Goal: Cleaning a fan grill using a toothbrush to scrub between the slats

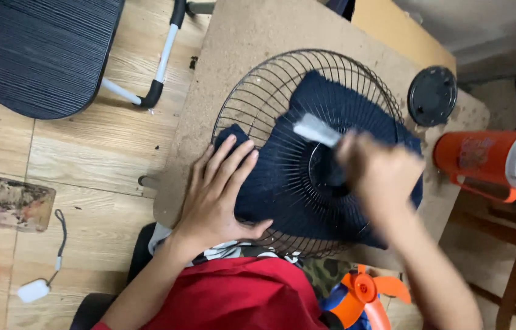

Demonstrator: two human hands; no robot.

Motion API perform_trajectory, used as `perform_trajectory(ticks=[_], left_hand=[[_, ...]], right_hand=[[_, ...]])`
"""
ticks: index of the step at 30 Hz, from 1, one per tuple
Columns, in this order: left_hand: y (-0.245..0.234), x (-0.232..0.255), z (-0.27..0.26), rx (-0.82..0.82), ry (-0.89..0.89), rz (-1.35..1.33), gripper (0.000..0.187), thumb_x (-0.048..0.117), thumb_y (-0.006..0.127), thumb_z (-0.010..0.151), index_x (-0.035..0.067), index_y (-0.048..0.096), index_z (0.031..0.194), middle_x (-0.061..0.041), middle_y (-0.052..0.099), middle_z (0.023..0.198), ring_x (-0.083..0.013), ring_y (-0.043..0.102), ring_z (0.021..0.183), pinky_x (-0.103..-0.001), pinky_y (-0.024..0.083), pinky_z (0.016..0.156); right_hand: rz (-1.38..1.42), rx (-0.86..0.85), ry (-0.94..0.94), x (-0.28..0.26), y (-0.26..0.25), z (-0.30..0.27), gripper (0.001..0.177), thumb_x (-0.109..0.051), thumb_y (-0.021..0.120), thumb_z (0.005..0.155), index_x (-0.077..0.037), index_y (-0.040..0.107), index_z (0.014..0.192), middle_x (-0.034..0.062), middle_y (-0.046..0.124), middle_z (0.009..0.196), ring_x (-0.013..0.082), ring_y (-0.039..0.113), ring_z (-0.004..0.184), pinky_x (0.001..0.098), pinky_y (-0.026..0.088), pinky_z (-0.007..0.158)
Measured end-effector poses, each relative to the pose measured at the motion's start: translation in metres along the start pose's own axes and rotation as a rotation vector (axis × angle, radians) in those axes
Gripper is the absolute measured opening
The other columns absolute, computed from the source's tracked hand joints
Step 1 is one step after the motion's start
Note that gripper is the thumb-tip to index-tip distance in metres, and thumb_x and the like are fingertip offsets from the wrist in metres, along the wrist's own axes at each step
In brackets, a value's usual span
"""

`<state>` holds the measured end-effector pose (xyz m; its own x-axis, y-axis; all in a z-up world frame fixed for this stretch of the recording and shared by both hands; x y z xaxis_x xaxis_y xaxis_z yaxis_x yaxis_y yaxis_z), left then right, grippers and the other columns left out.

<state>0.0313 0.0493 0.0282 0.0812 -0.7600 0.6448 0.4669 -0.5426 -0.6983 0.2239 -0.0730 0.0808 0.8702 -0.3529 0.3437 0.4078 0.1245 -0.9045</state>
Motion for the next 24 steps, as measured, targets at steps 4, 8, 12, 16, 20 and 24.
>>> perform_trajectory(ticks=[4,8,12,16,20,24], left_hand=[[-0.002,0.001,0.001,0.01,-0.016,0.01,0.099,0.059,0.074,0.068,0.008,0.032,0.14,-0.01,0.035,0.147,-0.0319,0.031,0.139,-0.052,0.031,0.109],[-0.001,0.001,0.001,0.022,-0.007,0.008,0.098,0.059,0.074,0.068,0.007,0.033,0.14,-0.011,0.036,0.146,-0.033,0.032,0.139,-0.053,0.031,0.109],[0.0,-0.001,0.002,0.014,-0.013,-0.018,0.097,0.059,0.073,0.069,0.007,0.033,0.14,-0.011,0.036,0.146,-0.0332,0.031,0.139,-0.053,0.029,0.11],[0.001,-0.001,0.001,0.014,-0.007,0.0,0.099,0.059,0.075,0.067,0.007,0.032,0.14,-0.012,0.036,0.146,-0.0343,0.032,0.138,-0.054,0.031,0.11],[-0.002,0.002,0.001,-0.008,-0.032,-0.01,0.097,0.059,0.073,0.068,0.007,0.032,0.14,-0.012,0.036,0.146,-0.0342,0.03,0.139,-0.053,0.028,0.111],[0.002,-0.001,0.001,-0.012,-0.034,-0.019,0.099,0.059,0.076,0.066,0.008,0.034,0.139,-0.01,0.035,0.146,-0.0351,0.031,0.139,-0.054,0.028,0.112]], right_hand=[[-0.108,0.075,0.148,0.01,0.008,0.006,0.043,-0.025,0.069,0.098,-0.019,0.048,0.061,0.0005,0.041,0.045,0.0165,0.04,0.037,0.034,0.033,0.036],[-0.197,0.096,0.083,0.01,0.005,0.013,0.042,-0.027,0.072,0.092,-0.025,0.047,0.058,-0.0031,0.04,0.041,0.0112,0.041,0.035,0.0311,0.033,0.035],[-0.241,0.076,0.164,0.015,0.008,0.011,0.051,-0.027,0.073,0.101,-0.022,0.043,0.059,-0.0032,0.033,0.046,0.0127,0.036,0.04,0.0326,0.034,0.039],[-0.095,0.055,0.085,0.026,0.023,0.009,0.041,-0.025,0.071,0.099,-0.023,0.051,0.063,-0.0042,0.039,0.045,0.0096,0.038,0.039,0.0304,0.034,0.04],[-0.146,0.115,0.083,-0.005,0.006,0.019,0.045,-0.021,0.065,0.096,-0.025,0.04,0.058,-0.0038,0.035,0.044,0.0126,0.036,0.035,0.0322,0.03,0.037],[-0.088,0.052,0.103,0.015,0.029,0.018,0.042,-0.032,0.069,0.092,-0.028,0.046,0.058,-0.0022,0.037,0.042,0.0129,0.043,0.038,0.0323,0.034,0.038]])
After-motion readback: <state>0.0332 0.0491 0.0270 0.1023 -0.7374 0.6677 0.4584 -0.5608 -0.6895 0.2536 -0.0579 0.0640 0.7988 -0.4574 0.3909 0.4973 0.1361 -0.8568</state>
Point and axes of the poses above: each hand's wrist, its own z-axis towards the middle knuckle, its own y-axis out of the palm, x = y × z, the point moved 5 cm from there along z, towards the middle knuckle
